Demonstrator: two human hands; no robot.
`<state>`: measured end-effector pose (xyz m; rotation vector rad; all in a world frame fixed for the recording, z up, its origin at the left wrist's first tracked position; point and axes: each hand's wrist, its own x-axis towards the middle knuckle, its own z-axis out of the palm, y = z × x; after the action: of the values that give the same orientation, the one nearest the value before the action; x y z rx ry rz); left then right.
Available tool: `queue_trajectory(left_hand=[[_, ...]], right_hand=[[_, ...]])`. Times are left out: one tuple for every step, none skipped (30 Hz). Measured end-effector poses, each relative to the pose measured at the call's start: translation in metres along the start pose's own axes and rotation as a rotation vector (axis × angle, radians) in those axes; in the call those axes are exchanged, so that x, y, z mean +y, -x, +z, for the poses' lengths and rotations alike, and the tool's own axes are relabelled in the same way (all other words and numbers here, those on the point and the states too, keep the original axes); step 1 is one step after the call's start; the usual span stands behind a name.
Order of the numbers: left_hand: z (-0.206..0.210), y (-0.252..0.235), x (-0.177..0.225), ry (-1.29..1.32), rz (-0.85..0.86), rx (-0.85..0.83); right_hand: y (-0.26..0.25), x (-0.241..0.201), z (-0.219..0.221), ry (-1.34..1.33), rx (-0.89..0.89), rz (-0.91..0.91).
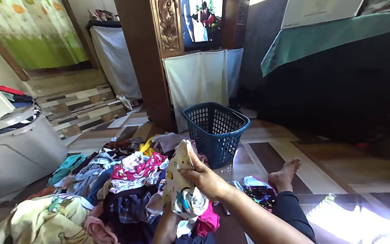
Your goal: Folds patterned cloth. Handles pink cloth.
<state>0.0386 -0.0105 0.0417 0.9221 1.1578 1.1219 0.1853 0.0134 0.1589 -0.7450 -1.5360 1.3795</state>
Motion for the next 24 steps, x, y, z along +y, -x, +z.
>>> queue_trajectory(left_hand=[[-0.002,-0.006,-0.001,0.058,0.026,-0.007],[-0.003,-0.011,0.000,0.119,0.031,-0.018],[-0.005,-0.015,0.002,0.196,0.034,-0.028],[-0.007,-0.018,0.003,0.294,0.044,-0.044],[-0.012,-0.019,0.001,0.416,0.058,-0.092],[-0.018,-0.021,-0.002,0.556,0.077,-0.172],[-0.024,-0.021,-0.004,0.691,0.081,-0.279],[-0.028,-0.022,-0.004,0.791,0.071,-0.371],[-0.030,-0.022,-0.002,0.858,0.068,-0.423],[-0.031,-0.022,0.002,0.889,0.078,-0.403],[-0.032,-0.021,0.006,0.880,0.107,-0.336],[-0.031,-0.021,0.014,0.826,0.138,-0.211],[-0.031,-0.022,0.024,0.784,0.167,-0.110],[-0.035,-0.025,0.032,0.801,0.202,-0.070],[-0.039,-0.028,0.039,0.847,0.244,-0.073],[-0.044,-0.029,0.047,0.882,0.284,-0.088],[-0.048,-0.029,0.054,0.899,0.325,-0.101],[-0.051,-0.029,0.061,0.912,0.361,-0.109],[-0.055,-0.028,0.067,0.924,0.384,-0.110],[-0.056,-0.026,0.073,0.922,0.402,-0.090],[-0.057,-0.024,0.079,0.929,0.411,-0.066],[-0.057,-0.021,0.084,0.923,0.410,-0.025],[-0.056,-0.018,0.090,0.896,0.402,0.026],[-0.056,-0.017,0.094,0.845,0.398,0.077]], right_hand=[[-0.001,0.002,-0.001,-0.007,0.012,0.006],[-0.001,0.002,-0.001,-0.013,0.023,0.009],[0.000,0.002,-0.002,-0.022,0.027,0.009],[0.000,0.002,-0.002,-0.037,0.030,0.006],[0.001,0.000,-0.003,-0.056,0.038,0.000],[0.002,-0.001,-0.004,-0.073,0.050,-0.004],[0.002,-0.002,-0.005,-0.085,0.069,-0.007],[0.002,-0.003,-0.008,-0.091,0.095,-0.010],[0.001,-0.003,-0.012,-0.096,0.120,-0.003],[0.001,-0.003,-0.016,-0.096,0.143,0.010],[0.000,-0.002,-0.020,-0.088,0.163,0.027],[-0.001,0.000,-0.025,-0.068,0.180,0.043],[-0.002,0.003,-0.029,-0.043,0.196,0.060],[-0.003,0.007,-0.034,-0.024,0.211,0.072],[-0.003,0.010,-0.038,-0.003,0.224,0.084],[-0.003,0.014,-0.042,0.019,0.240,0.094],[-0.003,0.018,-0.047,0.038,0.258,0.101],[-0.003,0.022,-0.052,0.057,0.280,0.101],[-0.003,0.025,-0.056,0.069,0.308,0.098],[-0.002,0.026,-0.060,0.079,0.345,0.094],[-0.002,0.027,-0.062,0.082,0.381,0.088],[-0.001,0.026,-0.064,0.074,0.409,0.084],[-0.001,0.024,-0.064,0.064,0.435,0.077],[0.000,0.023,-0.064,0.058,0.458,0.063]])
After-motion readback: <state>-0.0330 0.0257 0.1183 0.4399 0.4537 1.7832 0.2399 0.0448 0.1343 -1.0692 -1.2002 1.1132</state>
